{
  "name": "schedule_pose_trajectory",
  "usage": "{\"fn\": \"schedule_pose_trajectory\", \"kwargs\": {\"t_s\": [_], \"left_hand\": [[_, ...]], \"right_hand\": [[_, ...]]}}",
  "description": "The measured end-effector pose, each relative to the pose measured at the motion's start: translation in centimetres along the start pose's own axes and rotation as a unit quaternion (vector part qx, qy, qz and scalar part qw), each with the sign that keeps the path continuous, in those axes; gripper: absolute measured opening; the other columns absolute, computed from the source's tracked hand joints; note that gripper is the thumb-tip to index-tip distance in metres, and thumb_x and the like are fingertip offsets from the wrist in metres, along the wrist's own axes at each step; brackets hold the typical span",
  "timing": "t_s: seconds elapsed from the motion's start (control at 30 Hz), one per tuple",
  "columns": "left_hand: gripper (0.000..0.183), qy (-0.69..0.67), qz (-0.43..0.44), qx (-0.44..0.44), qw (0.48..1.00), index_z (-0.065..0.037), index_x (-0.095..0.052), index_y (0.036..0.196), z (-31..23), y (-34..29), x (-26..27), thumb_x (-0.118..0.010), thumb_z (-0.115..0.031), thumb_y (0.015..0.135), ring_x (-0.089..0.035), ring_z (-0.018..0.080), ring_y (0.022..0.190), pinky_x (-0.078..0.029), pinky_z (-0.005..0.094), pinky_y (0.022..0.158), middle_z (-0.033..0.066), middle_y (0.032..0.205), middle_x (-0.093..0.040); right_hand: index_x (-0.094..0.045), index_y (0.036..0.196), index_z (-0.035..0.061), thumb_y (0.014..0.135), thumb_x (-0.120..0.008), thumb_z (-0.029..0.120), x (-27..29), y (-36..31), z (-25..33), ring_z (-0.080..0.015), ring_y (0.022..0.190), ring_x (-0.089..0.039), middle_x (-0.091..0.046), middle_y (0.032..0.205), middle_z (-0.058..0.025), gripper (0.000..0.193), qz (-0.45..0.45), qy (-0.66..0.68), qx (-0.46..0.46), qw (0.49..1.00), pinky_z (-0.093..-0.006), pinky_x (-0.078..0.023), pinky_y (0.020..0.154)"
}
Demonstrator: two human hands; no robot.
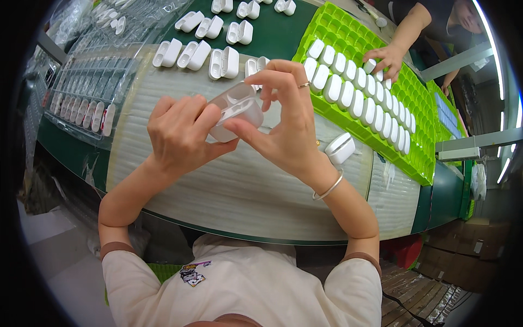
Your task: The person repeatedly picks up white earbud cases and small red components from a tray. They insert the red components into the cases, close the lids, and place the finished units into a green tray. The process is repetitive and performed by hand.
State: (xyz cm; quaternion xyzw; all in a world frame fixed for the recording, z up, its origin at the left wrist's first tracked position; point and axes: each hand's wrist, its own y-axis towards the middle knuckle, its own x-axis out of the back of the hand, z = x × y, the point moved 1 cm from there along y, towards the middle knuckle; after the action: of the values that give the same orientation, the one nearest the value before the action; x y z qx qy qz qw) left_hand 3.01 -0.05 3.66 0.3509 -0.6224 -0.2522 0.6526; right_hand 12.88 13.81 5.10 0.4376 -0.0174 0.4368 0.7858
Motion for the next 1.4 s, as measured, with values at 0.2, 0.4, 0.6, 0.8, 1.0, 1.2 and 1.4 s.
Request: {"fn": "schedule_pose_trajectory", "kwargs": {"t_s": [0.2, 0.4, 0.6, 0.8, 1.0, 1.2, 1.4], "left_hand": [[0.03, -0.011, -0.096, -0.024, 0.995, -0.014, -0.047, 0.07, 0.2, -0.4, -0.2, -0.07, -0.033, 0.068, -0.048, 0.0125, 0.056, -0.031, 0.029, 0.064, -0.0023, 0.065, -0.048], [0.021, -0.031, -0.158, -0.045, 0.986, -0.013, -0.047, 0.078, 0.0, -0.6, 0.4, -0.067, -0.019, 0.071, -0.05, 0.0114, 0.055, -0.029, 0.0325, 0.072, -0.0043, 0.066, -0.051], [0.023, -0.034, -0.185, -0.059, 0.98, -0.014, -0.045, 0.081, 0.1, -0.7, 0.9, -0.062, -0.006, 0.068, -0.051, 0.0113, 0.055, -0.029, 0.0348, 0.074, -0.0052, 0.064, -0.052], [0.024, -0.026, -0.16, -0.076, 0.984, -0.014, -0.044, 0.083, 0.5, -1.0, 1.3, -0.065, -0.015, 0.071, -0.051, 0.0123, 0.057, -0.029, 0.0354, 0.076, -0.0037, 0.067, -0.052], [0.043, -0.119, -0.1, 0.0, 0.988, -0.009, -0.048, 0.099, 0.8, -0.6, 0.4, -0.067, -0.038, 0.074, -0.057, 0.0171, 0.074, -0.03, 0.0379, 0.086, 0.0024, 0.087, -0.058], [0.057, -0.093, -0.007, -0.093, 0.991, -0.015, -0.047, 0.112, 0.1, -0.6, -0.4, -0.077, -0.025, 0.065, -0.058, 0.019, 0.089, -0.03, 0.0447, 0.095, 0.0029, 0.1, -0.06], [0.056, -0.168, 0.014, -0.091, 0.981, -0.013, -0.046, 0.112, 0.1, -0.4, -1.6, -0.076, -0.025, 0.066, -0.057, 0.0214, 0.091, -0.029, 0.0469, 0.097, 0.0065, 0.106, -0.057]], "right_hand": [[-0.038, 0.125, 0.0051, 0.061, -0.081, 0.007, 1.7, -2.0, 0.2, -0.0209, 0.1, -0.059, -0.054, 0.117, -0.0127, 0.078, 0.066, 0.088, -0.051, 0.993, -0.033, -0.051, 0.08], [-0.051, 0.114, 0.0026, 0.058, -0.082, 0.006, 1.7, -2.3, 1.7, -0.0252, 0.091, -0.063, -0.061, 0.106, -0.0134, 0.064, 0.026, 0.065, 0.028, 0.997, -0.0301, -0.052, 0.074], [-0.055, 0.11, 0.0055, 0.054, -0.081, 0.004, 1.9, -1.4, 3.3, -0.0246, 0.082, -0.063, -0.063, 0.096, -0.0132, 0.062, 0.028, 0.033, 0.095, 0.995, -0.0286, -0.053, 0.063], [-0.042, 0.117, 0.0094, 0.056, -0.082, 0.007, 2.2, -1.4, 3.6, -0.028, 0.088, -0.062, -0.061, 0.101, -0.017, 0.074, 0.083, 0.013, 0.085, 0.993, -0.0325, -0.052, 0.07], [-0.042, 0.12, 0.007, 0.06, -0.08, 0.007, 1.6, -2.1, 2.4, -0.0252, 0.092, -0.062, -0.06, 0.105, -0.015, 0.071, 0.059, 0.064, 0.008, 0.996, -0.0308, -0.052, 0.072], [-0.054, 0.111, 0.0082, 0.065, -0.074, 0.003, 3.1, -0.9, 1.3, -0.0201, 0.091, -0.06, -0.061, 0.096, -0.0081, 0.05, 0.186, 0.088, -0.214, 0.955, -0.031, -0.049, 0.081], [-0.06, 0.091, 0.0083, 0.064, -0.07, -0.002, 9.0, -1.0, -0.1, -0.0209, 0.089, -0.059, -0.062, 0.094, -0.0027, 0.03, 0.215, -0.107, -0.084, 0.967, -0.0331, -0.047, 0.078]]}}
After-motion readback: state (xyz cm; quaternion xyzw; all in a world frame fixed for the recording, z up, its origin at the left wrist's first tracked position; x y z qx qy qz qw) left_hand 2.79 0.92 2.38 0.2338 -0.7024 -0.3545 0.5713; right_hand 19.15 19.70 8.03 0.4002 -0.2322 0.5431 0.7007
